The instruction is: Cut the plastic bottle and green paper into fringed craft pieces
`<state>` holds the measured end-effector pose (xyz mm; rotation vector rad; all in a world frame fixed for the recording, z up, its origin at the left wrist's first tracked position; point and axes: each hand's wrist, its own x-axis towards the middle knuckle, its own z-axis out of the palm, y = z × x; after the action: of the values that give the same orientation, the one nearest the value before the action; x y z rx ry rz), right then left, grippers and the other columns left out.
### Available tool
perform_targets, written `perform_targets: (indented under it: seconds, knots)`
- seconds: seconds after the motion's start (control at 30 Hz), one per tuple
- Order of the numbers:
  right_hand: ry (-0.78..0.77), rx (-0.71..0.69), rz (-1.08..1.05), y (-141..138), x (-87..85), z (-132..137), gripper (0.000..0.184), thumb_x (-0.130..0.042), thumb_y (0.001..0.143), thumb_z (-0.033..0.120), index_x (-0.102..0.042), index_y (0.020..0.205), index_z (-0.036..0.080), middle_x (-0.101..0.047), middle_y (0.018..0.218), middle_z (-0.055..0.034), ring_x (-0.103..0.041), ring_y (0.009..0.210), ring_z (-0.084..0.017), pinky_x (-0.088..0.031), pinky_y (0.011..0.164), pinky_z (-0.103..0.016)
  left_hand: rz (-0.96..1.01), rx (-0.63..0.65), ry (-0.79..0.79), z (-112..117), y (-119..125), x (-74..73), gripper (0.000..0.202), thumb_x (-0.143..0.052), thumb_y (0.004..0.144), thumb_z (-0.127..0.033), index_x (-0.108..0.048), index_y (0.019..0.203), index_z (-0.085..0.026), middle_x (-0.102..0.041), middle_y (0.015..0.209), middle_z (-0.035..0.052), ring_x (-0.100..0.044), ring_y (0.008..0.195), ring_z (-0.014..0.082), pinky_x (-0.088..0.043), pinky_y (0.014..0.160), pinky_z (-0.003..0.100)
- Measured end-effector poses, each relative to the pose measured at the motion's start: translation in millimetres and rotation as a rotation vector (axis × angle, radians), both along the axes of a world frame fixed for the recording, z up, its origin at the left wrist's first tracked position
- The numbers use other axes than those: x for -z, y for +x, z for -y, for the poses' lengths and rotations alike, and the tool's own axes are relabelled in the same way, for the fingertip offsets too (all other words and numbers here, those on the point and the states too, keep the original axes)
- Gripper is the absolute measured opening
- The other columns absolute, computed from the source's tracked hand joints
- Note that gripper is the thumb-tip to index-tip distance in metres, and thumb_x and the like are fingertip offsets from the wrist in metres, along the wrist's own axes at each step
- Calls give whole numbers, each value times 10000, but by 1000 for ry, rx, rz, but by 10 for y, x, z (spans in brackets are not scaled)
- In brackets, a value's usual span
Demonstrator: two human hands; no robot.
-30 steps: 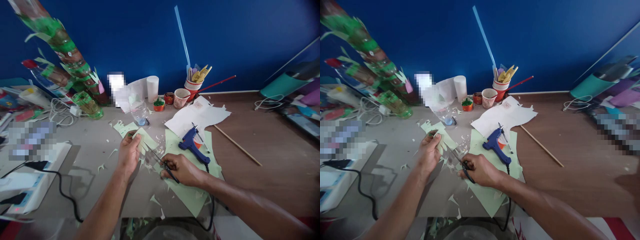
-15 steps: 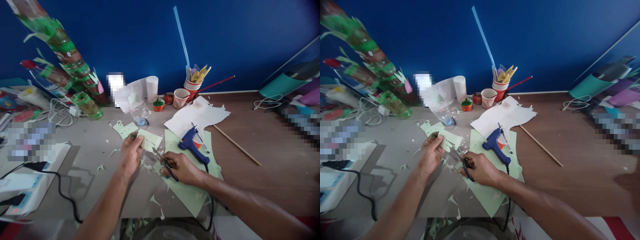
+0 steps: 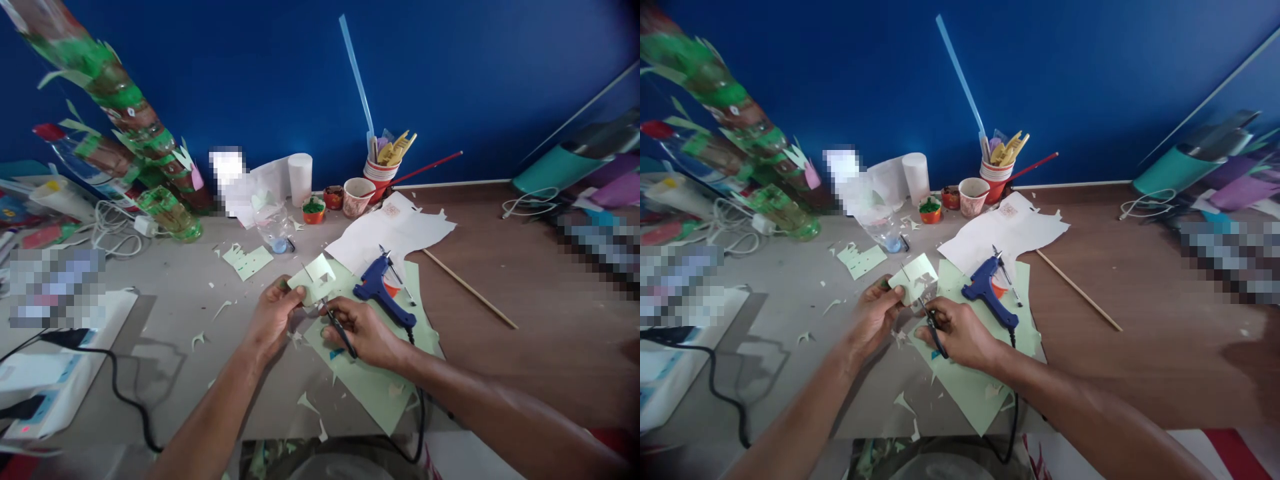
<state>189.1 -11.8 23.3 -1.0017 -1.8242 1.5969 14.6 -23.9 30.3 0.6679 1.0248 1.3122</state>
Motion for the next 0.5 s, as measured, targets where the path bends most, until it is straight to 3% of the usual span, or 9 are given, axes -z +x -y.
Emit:
perform_targets:
  seconds: [0.23, 0.5]
  knots:
    - [-130, -27, -117, 4, -6, -1, 389, -677, 699, 484, -463, 815, 181, -325, 559, 86, -343, 474, -68, -293, 443, -190, -38, 158, -28, 49, 55, 37, 199, -712, 703, -274, -600, 802, -142, -602, 703, 7, -563, 676, 128, -435, 674, 257]
    - [-184, -71, -181, 5, 1, -2, 402, -676, 711, 490, -442, 800, 176, -338, 581, 80, -346, 484, -61, -289, 441, -181, -124, 184, 0, 60, 94, -13, 226, -703, 702, -330, -635, 800, -139, -597, 687, 9, -506, 619, 105, -395, 601, 220]
